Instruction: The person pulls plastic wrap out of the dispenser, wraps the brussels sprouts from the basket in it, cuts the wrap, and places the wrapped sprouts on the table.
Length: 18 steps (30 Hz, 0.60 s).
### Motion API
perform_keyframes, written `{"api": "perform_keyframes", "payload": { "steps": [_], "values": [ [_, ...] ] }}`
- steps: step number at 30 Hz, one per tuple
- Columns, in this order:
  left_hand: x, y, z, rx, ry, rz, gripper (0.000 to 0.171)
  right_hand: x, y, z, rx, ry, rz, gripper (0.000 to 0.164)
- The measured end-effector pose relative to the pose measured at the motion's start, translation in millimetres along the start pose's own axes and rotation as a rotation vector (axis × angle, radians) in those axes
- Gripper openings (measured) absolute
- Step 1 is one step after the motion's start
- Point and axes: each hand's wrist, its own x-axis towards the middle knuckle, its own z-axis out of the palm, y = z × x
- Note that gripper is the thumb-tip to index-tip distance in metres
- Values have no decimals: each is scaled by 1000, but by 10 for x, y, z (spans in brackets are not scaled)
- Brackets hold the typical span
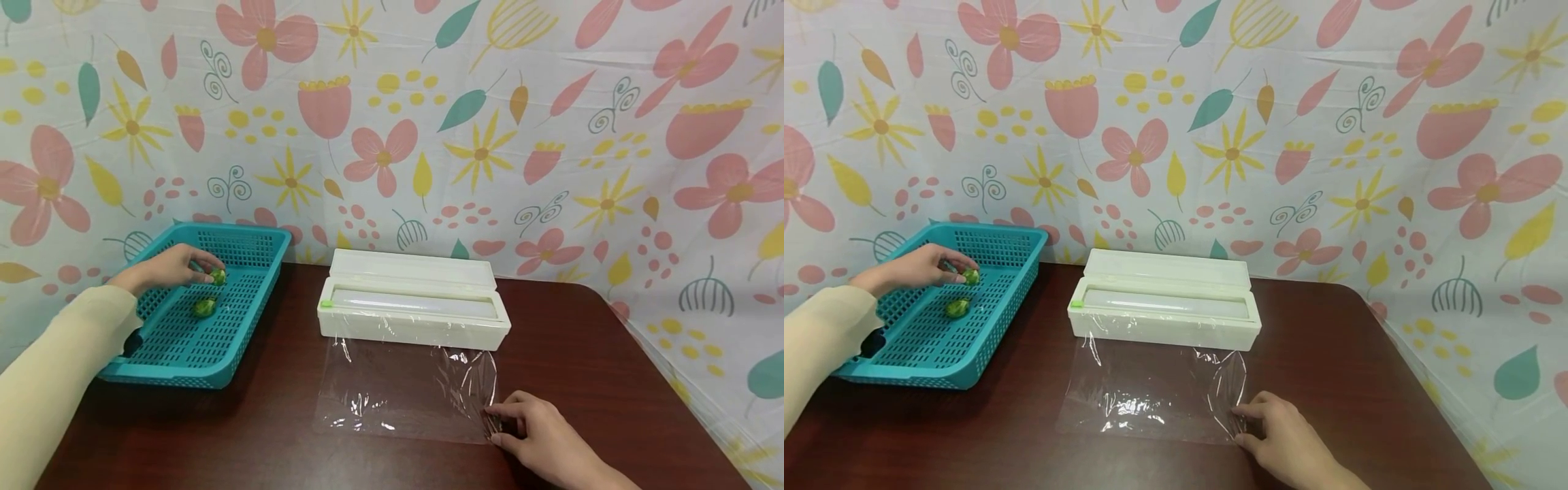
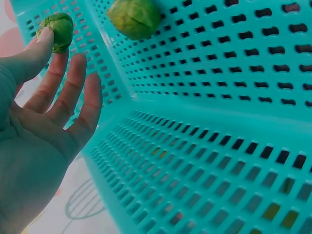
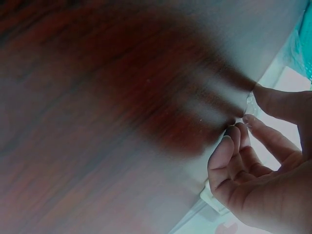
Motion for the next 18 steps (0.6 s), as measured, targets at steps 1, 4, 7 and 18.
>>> {"api": "perform_keyframes", "payload": {
  "steps": [1, 4, 7, 18],
  "values": [
    [-1, 14, -6, -7, 0, -1, 34, 1, -1, -1, 1, -1, 1, 34],
    [-5, 65, -14, -12, 2, 8, 33, 0, 0, -5, 7, -4, 0, 34],
    [-7, 122, -11, -10, -3, 24, 32, 0, 3, -10, 13, -14, 6, 34],
    [3, 368, -19, 37, -2, 78, 32, 21, 16, 3, -20, 53, -75, 32]
  ]
}}
